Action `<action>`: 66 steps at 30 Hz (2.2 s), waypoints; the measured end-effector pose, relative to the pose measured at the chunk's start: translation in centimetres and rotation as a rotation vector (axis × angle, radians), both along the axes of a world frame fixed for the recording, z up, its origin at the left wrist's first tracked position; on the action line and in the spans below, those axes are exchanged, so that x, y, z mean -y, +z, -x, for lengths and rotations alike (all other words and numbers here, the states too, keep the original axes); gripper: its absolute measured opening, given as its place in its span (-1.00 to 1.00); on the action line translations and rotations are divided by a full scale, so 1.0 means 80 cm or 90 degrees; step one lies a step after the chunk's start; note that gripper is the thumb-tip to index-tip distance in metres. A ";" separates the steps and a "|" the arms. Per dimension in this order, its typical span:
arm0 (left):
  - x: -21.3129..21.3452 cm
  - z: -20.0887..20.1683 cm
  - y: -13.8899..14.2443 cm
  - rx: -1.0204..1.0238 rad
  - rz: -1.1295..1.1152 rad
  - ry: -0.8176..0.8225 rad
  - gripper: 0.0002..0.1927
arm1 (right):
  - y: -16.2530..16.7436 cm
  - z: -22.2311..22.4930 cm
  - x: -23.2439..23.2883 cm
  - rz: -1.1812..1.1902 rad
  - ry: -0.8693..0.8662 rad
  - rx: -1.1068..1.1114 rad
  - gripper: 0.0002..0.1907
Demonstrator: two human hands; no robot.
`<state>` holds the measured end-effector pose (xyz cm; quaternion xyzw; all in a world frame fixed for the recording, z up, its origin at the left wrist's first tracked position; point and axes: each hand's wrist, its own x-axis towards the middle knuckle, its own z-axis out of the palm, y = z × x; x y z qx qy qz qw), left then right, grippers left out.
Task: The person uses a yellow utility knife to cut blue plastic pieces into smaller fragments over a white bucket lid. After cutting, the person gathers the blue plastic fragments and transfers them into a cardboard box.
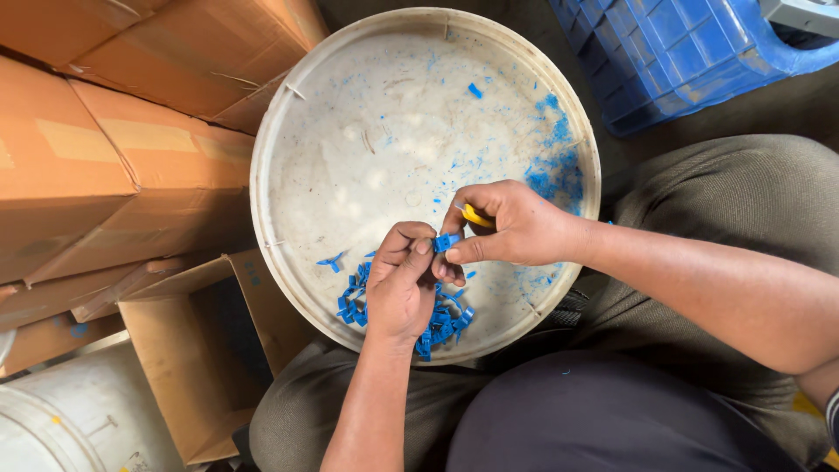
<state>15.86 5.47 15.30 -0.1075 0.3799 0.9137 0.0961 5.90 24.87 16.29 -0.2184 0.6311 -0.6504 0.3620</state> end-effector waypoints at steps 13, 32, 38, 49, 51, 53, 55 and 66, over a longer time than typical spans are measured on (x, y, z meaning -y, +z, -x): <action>0.000 -0.006 -0.004 -0.007 0.031 -0.010 -0.89 | -0.019 0.007 -0.005 0.153 0.091 0.171 -0.82; -0.002 0.002 -0.009 0.037 0.149 0.029 -0.78 | -0.016 0.011 0.002 0.139 -0.017 0.320 -0.84; -0.005 0.004 -0.010 0.020 0.203 0.022 -0.74 | -0.017 0.013 0.002 0.133 -0.033 0.321 -0.83; -0.005 0.007 0.004 0.014 0.243 -0.011 -0.67 | -0.010 0.010 0.006 0.072 -0.044 0.234 -0.83; -0.005 0.007 0.005 0.017 0.243 -0.016 -0.66 | -0.012 0.009 0.007 0.063 -0.050 0.232 -0.83; -0.004 0.008 0.005 0.022 0.241 -0.022 -0.65 | -0.016 0.009 0.007 0.068 -0.055 0.231 -0.84; -0.004 0.010 0.004 0.028 0.237 -0.028 -0.64 | -0.019 0.009 0.007 0.085 -0.058 0.231 -0.84; -0.007 0.008 0.003 0.025 0.238 -0.036 -0.61 | -0.021 0.007 0.006 0.083 -0.065 0.178 -0.85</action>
